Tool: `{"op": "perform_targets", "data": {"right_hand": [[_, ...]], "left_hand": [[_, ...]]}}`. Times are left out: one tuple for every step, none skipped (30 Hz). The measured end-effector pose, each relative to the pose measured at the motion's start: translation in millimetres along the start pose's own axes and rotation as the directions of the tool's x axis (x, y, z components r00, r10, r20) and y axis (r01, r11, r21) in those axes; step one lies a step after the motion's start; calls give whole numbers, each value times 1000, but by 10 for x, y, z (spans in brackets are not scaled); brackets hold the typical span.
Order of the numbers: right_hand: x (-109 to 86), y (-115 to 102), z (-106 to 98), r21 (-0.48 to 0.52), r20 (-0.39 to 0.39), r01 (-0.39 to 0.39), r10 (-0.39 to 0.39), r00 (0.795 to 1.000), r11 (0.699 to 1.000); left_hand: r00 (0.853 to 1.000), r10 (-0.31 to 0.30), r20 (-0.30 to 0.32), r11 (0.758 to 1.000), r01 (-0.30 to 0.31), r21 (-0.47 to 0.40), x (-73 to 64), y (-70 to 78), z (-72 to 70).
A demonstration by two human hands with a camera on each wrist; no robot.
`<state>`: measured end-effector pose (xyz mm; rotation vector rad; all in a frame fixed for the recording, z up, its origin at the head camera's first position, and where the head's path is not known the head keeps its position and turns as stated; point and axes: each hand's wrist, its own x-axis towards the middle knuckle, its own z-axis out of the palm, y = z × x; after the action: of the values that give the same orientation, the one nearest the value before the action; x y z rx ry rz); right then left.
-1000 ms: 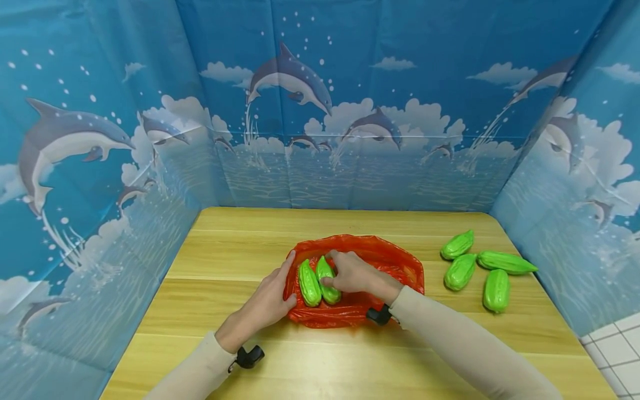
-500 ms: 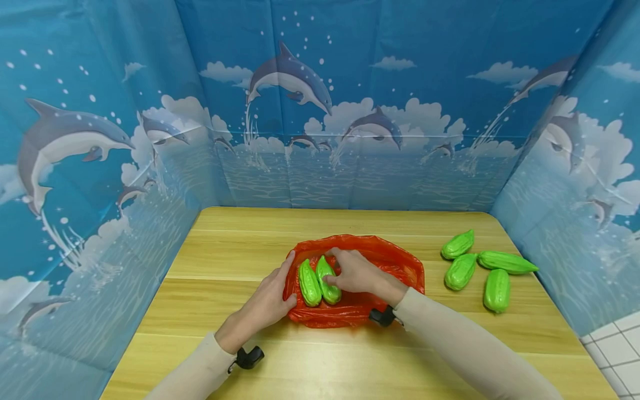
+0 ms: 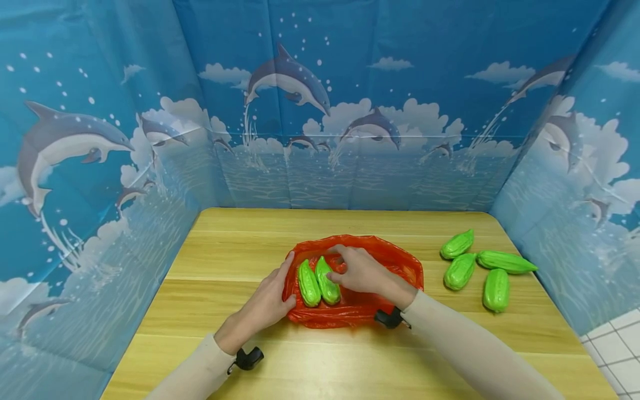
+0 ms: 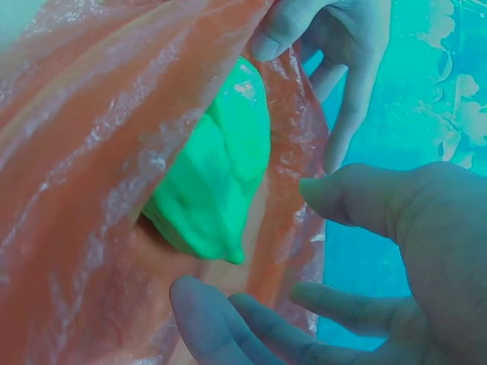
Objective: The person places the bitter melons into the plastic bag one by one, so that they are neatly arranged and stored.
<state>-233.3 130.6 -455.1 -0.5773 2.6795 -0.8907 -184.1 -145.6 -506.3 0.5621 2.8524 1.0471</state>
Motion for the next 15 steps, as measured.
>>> {"op": "perform_targets", "data": {"right_hand": [[-12, 2, -9, 4, -3, 4, -4, 1000, 1000], [-25, 3, -19, 9, -4, 5, -5, 1000, 1000], [-39, 1, -32, 12, -6, 4, -4, 1000, 1000], [-53, 1, -43, 15, -16, 5, -5, 1000, 1000], [-64, 5, -52, 17, -20, 5, -4, 1000, 1000], [-73, 6, -63, 24, -21, 1, 0, 1000, 1000], [-84, 7, -74, 29, -22, -4, 5, 1000, 1000], [-95, 8, -85, 34, -22, -9, 9, 1000, 999], [-104, 15, -93, 38, -24, -11, 12, 1000, 999], [-114, 22, -99, 40, -25, -13, 14, 1000, 999], [-123, 29, -105, 38, -27, -13, 14, 1000, 999], [-133, 36, -113, 34, -29, -11, 12, 1000, 999], [-145, 45, -123, 28, -32, -9, 10, 999, 1000], [-157, 53, -135, 23, -36, -6, 7, 999, 1000], [-168, 60, -146, 16, -40, -2, 2, 999, 1000]], "left_hand": [[1000, 0, -1, 1000, 0, 1, 1, -1, 0], [1000, 0, 0, 1000, 0, 2, 1, -3, 0], [1000, -1, 1, 1000, 1, 3, 1, -4, 2], [1000, -1, 1, 1000, 1, 4, 2, -6, 2], [1000, -1, 1, 1000, 1, 5, 1, -6, 3], [1000, -1, 0, 1000, 1, 5, 0, -6, 2], [1000, 0, 0, 1000, 0, 4, -1, -5, 2], [1000, 2, -1, 1000, -2, 4, -3, -5, 2], [1000, 3, -3, 1000, -3, 4, -5, -4, 2], [1000, 4, -3, 1000, -4, 4, -7, -3, 1], [1000, 4, -3, 1000, -4, 4, -9, -1, 0], [1000, 3, -3, 1000, -3, 5, -10, 0, -1], [1000, 3, -3, 1000, -3, 4, -10, 2, -2], [1000, 2, -4, 1000, -2, 3, -10, 4, -4], [1000, 1, -4, 1000, -1, 3, -9, 6, -6]]}}
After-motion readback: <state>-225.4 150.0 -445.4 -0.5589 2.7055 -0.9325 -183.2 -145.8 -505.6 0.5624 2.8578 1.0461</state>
